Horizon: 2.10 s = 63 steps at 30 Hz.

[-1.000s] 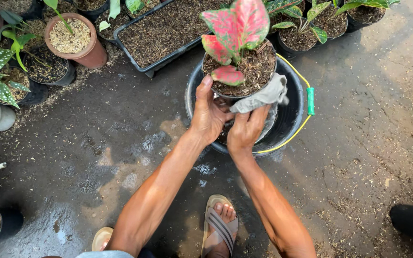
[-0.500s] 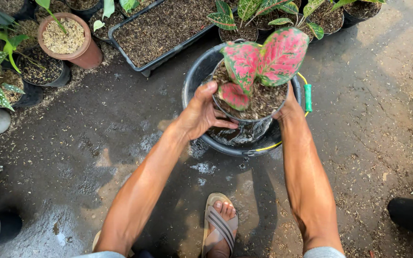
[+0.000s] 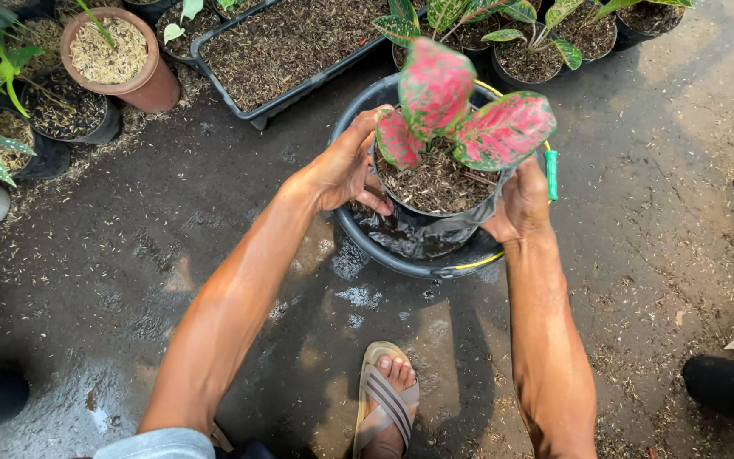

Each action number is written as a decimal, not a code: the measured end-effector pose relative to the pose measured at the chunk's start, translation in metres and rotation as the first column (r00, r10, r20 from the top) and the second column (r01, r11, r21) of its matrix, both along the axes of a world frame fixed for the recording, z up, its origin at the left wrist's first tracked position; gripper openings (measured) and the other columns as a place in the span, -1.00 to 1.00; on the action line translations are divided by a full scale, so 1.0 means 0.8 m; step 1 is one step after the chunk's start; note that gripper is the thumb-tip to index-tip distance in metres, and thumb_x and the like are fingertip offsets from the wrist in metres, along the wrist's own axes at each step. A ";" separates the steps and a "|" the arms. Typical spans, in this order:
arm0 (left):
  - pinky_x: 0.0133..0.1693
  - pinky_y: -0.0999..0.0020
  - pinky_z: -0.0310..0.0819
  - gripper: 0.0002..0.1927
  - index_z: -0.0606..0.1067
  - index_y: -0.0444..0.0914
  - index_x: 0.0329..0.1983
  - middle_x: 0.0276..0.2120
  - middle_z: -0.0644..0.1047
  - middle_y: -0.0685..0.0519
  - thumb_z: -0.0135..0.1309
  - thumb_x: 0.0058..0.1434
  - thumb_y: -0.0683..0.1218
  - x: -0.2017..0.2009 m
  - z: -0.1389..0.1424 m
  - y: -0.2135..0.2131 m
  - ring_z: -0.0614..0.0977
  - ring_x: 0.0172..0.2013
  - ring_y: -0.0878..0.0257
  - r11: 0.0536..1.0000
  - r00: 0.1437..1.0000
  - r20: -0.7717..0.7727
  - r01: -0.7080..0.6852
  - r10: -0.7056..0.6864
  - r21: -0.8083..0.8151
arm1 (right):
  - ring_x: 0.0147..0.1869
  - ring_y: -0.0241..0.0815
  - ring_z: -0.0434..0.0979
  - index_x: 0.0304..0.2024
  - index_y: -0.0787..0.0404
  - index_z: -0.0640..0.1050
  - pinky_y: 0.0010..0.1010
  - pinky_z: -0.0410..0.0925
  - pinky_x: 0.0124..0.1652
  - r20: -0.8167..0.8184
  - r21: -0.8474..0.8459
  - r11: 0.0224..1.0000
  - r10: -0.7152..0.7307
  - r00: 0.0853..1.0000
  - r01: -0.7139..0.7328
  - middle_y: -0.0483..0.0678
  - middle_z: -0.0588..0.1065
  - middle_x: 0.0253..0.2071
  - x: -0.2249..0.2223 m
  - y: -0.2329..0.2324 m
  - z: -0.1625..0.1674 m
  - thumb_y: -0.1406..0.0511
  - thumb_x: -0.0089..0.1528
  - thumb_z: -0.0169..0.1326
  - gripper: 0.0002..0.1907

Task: The person cleans the exterior of several potted plants using a wet cloth. They pick up each pot, wipe the sides and rim, and place it back on the ground. The process is repeated for multiple plants in a row.

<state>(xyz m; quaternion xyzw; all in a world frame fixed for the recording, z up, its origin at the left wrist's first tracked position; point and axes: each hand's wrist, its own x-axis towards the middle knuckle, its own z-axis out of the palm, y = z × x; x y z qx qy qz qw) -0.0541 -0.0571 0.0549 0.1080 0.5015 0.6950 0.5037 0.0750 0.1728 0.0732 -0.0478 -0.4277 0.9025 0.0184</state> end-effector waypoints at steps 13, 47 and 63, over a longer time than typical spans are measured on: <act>-0.21 -0.14 0.59 0.21 0.16 -0.06 0.47 0.06 0.47 -0.22 -0.12 -0.12 0.71 -0.008 -0.022 0.003 0.64 -0.03 -0.18 0.972 0.987 -0.099 -0.143 0.126 -0.189 | 0.28 0.00 0.52 0.19 0.18 0.48 0.03 0.37 0.34 -0.049 -0.058 0.991 -0.122 0.991 0.120 0.01 0.53 0.15 -0.006 0.007 -0.049 -0.03 0.34 0.15 -0.46; 0.14 -0.21 0.50 -0.13 0.24 -0.32 0.31 0.08 0.41 -0.18 0.22 0.18 0.32 0.080 -0.052 0.034 0.52 0.05 -0.09 0.881 0.938 0.186 -0.341 0.294 0.328 | 0.35 -0.03 0.47 0.30 0.33 0.40 -0.15 0.28 0.40 -0.285 0.003 0.931 -0.350 0.892 0.366 0.06 0.47 0.26 -0.045 -0.030 -0.016 0.10 0.50 -0.36 -0.46; 0.10 -0.25 0.53 0.13 0.16 -0.39 0.39 0.09 0.43 -0.35 0.11 0.05 0.50 0.055 -0.026 -0.007 0.59 0.09 -0.19 0.862 0.910 0.216 -0.408 0.355 0.303 | 0.16 -0.07 0.42 0.21 0.28 0.45 -0.27 0.31 0.09 0.371 0.926 -0.004 0.187 0.910 -0.376 0.04 0.47 0.14 -0.137 -0.018 -0.123 0.12 0.32 0.00 -0.50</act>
